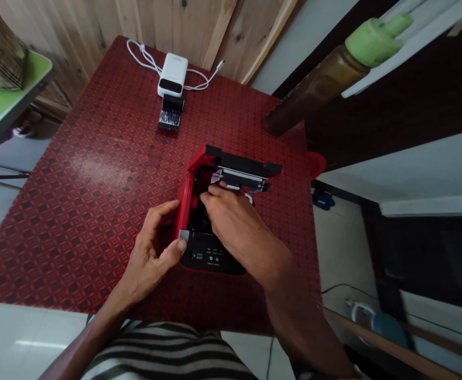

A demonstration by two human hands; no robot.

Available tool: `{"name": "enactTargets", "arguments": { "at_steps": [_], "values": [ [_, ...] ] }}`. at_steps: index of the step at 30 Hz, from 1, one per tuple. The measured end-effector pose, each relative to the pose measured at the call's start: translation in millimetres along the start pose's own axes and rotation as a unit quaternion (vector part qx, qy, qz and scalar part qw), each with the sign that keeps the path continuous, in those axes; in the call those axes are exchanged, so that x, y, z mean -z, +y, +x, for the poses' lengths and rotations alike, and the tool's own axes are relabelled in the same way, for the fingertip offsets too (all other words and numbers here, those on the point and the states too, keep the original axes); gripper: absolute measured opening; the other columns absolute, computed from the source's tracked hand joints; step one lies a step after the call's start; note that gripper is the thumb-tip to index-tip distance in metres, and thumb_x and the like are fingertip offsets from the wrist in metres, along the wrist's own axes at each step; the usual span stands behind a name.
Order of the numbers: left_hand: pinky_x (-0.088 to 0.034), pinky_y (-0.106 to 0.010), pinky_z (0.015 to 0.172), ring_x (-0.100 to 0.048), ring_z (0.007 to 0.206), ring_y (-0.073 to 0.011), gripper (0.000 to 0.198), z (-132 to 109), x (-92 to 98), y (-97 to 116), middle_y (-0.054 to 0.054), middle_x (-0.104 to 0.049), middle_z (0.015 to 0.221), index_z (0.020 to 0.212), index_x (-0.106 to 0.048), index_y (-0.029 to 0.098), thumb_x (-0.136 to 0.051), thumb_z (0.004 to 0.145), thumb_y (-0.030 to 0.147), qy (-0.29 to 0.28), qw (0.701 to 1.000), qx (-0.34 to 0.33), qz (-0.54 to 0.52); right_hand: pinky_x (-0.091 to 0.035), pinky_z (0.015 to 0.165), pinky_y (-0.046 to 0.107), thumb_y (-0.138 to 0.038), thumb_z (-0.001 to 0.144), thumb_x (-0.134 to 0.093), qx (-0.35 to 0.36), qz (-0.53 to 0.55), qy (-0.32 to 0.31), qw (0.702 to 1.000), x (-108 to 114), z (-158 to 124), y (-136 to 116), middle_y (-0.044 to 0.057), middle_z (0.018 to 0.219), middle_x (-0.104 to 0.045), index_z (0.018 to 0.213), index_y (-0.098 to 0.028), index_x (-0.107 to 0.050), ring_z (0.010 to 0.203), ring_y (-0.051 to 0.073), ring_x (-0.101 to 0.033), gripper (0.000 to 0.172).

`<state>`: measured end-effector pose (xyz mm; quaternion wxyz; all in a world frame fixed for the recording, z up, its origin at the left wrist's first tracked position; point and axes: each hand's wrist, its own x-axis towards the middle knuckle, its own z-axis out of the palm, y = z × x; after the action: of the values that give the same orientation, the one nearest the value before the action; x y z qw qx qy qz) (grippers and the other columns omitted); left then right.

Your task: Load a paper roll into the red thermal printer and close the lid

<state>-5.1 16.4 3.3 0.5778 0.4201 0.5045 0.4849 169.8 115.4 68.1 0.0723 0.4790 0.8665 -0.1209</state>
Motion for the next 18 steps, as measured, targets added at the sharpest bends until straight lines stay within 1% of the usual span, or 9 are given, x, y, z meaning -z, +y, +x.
{"name": "enactTargets", "arguments": {
  "at_steps": [2,4,6,8,10,13,15,16,18],
  "values": [
    [-0.047,-0.059,0.128,-0.064,0.15,-0.0402,0.067,0,-0.2,0,-0.018,-0.068,0.158,0.158,-0.063,0.024,-0.079,0.102,0.059,0.001,1.0,0.003,0.0,-0.065,0.093,0.043,0.008,0.101,-0.046,0.01,0.03,0.025,0.999,-4,-7,5,0.016,0.117,-0.083,0.114,-0.015,-0.079,0.107,0.03,-0.082,0.042],
    [-0.048,-0.059,0.128,-0.064,0.15,-0.04,0.067,0,-0.2,0,-0.017,-0.069,0.157,0.157,-0.063,0.024,-0.079,0.102,0.06,0.0,1.0,0.006,0.0,-0.066,0.103,0.045,0.006,0.103,-0.047,0.024,0.071,0.062,0.995,-6,-17,9,0.016,0.127,-0.083,0.128,-0.015,-0.078,0.117,0.03,-0.081,0.045],
    [-0.049,-0.059,0.127,-0.065,0.15,-0.0399,0.067,1,-0.1,0,-0.017,-0.069,0.156,0.156,-0.064,0.025,-0.079,0.102,0.06,-0.002,1.0,0.003,0.0,-0.066,0.11,0.047,0.007,0.103,-0.045,0.04,0.119,0.097,0.987,-3,-29,13,0.013,0.135,-0.083,0.141,-0.02,-0.075,0.125,0.028,-0.08,0.055],
    [-0.049,-0.059,0.128,-0.065,0.149,-0.04,0.066,1,0.0,0,-0.017,-0.069,0.157,0.156,-0.064,0.025,-0.079,0.102,0.06,-0.001,1.0,-0.003,0.003,-0.067,0.112,0.046,0.009,0.103,-0.044,0.077,0.162,0.106,0.978,3,-38,15,0.008,0.136,-0.084,0.143,-0.026,-0.075,0.126,0.024,-0.079,0.062],
    [-0.049,-0.059,0.128,-0.066,0.149,-0.04,0.065,1,-0.1,-2,-0.016,-0.07,0.157,0.155,-0.065,0.025,-0.08,0.102,0.059,0.002,1.0,-0.008,0.003,-0.068,0.109,0.045,0.009,0.103,-0.048,0.118,0.186,0.097,0.971,7,-42,17,0.004,0.13,-0.086,0.136,-0.028,-0.078,0.122,0.023,-0.08,0.058],
    [-0.049,-0.058,0.128,-0.067,0.148,-0.0389,0.063,1,-0.6,-3,-0.015,-0.072,0.156,0.154,-0.065,0.025,-0.08,0.102,0.058,0.007,1.0,-0.011,-0.001,-0.069,0.1,0.043,0.004,0.106,-0.058,0.147,0.184,0.097,0.967,9,-42,18,0.005,0.116,-0.087,0.113,-0.024,-0.082,0.108,0.024,-0.08,0.037],
    [-0.051,-0.057,0.126,-0.069,0.145,-0.0382,0.063,-1,0.0,0,-0.015,-0.073,0.154,0.154,-0.065,0.025,-0.081,0.102,0.057,0.008,1.0,-0.009,-0.004,-0.068,0.092,0.041,0.0,0.108,-0.063,0.146,0.179,0.131,0.964,7,-43,18,0.006,0.106,-0.085,0.099,-0.022,-0.08,0.098,0.023,-0.078,0.03],
    [-0.053,-0.056,0.124,-0.07,0.143,-0.0382,0.064,-1,0.8,2,-0.015,-0.073,0.154,0.154,-0.065,0.025,-0.081,0.101,0.057,0.006,1.0,-0.003,-0.005,-0.067,0.089,0.039,-0.002,0.109,-0.064,0.142,0.177,0.156,0.961,7,-45,18,0.006,0.103,-0.084,0.096,-0.022,-0.079,0.096,0.023,-0.077,0.028],
    [-0.055,-0.057,0.122,-0.071,0.142,-0.0395,0.068,0,3.1,9,-0.015,-0.073,0.156,0.156,-0.065,0.025,-0.081,0.1,0.061,0.003,1.0,0.008,0.004,-0.065,0.087,0.038,-0.005,0.111,-0.063,0.122,0.173,0.214,0.954,7,-55,16,0.005,0.101,-0.082,0.098,-0.024,-0.079,0.094,0.022,-0.075,0.027]
  ]
}}
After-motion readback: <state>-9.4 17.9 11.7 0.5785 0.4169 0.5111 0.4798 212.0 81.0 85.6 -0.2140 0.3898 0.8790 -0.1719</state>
